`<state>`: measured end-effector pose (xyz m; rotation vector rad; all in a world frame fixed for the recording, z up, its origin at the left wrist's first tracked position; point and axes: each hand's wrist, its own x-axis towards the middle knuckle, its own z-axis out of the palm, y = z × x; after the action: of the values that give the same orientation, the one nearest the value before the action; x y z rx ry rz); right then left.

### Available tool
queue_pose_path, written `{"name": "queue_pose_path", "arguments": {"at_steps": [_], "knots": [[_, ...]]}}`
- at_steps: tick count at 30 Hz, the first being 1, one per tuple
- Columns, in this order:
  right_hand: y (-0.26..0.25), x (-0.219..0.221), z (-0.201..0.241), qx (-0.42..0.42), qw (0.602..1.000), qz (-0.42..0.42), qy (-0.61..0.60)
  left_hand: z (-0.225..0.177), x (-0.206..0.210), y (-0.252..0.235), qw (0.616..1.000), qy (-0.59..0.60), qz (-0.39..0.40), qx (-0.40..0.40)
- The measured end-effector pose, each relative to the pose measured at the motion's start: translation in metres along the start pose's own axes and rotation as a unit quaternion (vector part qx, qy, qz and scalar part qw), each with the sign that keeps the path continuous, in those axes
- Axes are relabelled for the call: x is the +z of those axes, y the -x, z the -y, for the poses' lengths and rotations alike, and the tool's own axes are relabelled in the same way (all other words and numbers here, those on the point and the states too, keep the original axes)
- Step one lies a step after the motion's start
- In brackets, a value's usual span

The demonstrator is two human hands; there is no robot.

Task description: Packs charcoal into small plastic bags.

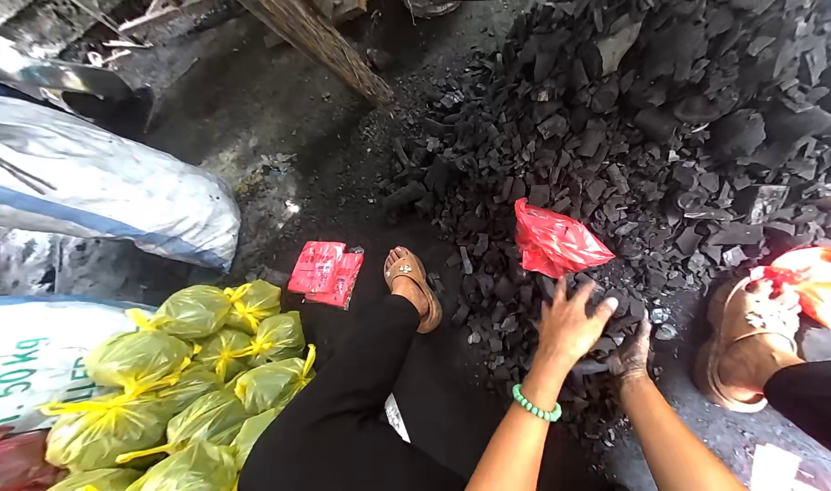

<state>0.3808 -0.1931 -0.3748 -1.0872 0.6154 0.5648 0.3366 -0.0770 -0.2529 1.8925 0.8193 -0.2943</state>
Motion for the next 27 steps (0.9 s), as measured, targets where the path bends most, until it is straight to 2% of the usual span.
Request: {"name": "queue_pose_path", "arguments": {"at_steps": [2,4,7,9,12,14,16,18,19,20,21,22,23,24,25,26,27], "knots": [[0.002,0.003,0.002,0.034,0.998,-0.030,-0.033,-0.020,-0.029,-0.001,0.998,-0.017,-0.065,0.019],[-0.005,-0.001,0.000,0.040,0.996,-0.008,-0.073,-0.039,-0.054,-0.024,0.994,-0.053,-0.094,0.028],[-0.009,0.001,0.007,0.080,0.987,0.049,-0.128,-0.050,-0.079,-0.062,0.995,-0.083,-0.057,0.004],[-0.003,0.011,0.022,0.086,0.982,0.090,-0.145,-0.041,-0.085,-0.076,0.994,-0.095,-0.032,-0.040],[-0.002,0.036,0.044,0.043,0.977,0.143,-0.155,-0.021,-0.081,-0.071,0.983,-0.147,-0.053,-0.093],[0.001,0.060,0.055,0.025,0.969,0.185,-0.164,-0.001,-0.072,-0.060,0.979,-0.162,-0.085,-0.090],[-0.001,0.082,0.060,0.022,0.947,0.282,-0.152,0.017,-0.062,-0.048,0.981,-0.146,-0.113,-0.064],[-0.004,0.105,0.059,0.010,0.943,0.323,-0.080,0.025,-0.059,-0.042,0.984,-0.123,-0.125,-0.032],[-0.006,0.115,0.058,-0.020,0.948,0.317,0.019,0.025,-0.061,-0.041,0.986,-0.108,-0.129,-0.019],[-0.009,0.124,0.056,-0.070,0.935,0.300,0.173,0.022,-0.067,-0.040,0.986,-0.100,-0.130,-0.010],[-0.012,0.128,0.059,-0.101,0.878,0.317,0.344,0.019,-0.074,-0.039,0.987,-0.099,-0.129,-0.005],[-0.016,0.133,0.065,-0.133,0.792,0.338,0.491,0.015,-0.082,-0.039,0.986,-0.104,-0.130,0.000],[-0.019,0.138,0.071,-0.164,0.706,0.351,0.593,0.012,-0.090,-0.038,0.985,-0.118,-0.127,0.003],[-0.019,0.143,0.079,-0.202,0.656,0.358,0.633,0.010,-0.097,-0.038,0.984,-0.131,-0.118,0.008],[-0.014,0.144,0.089,-0.227,0.652,0.363,0.626,0.010,-0.104,-0.038,0.985,-0.135,-0.107,0.017],[-0.006,0.141,0.102,-0.229,0.686,0.364,0.587,0.013,-0.110,-0.037,0.987,-0.124,-0.098,0.032],[0.000,0.134,0.113,-0.215,0.745,0.352,0.524,0.019,-0.114,-0.035,0.990,-0.096,-0.094,0.052]]}}
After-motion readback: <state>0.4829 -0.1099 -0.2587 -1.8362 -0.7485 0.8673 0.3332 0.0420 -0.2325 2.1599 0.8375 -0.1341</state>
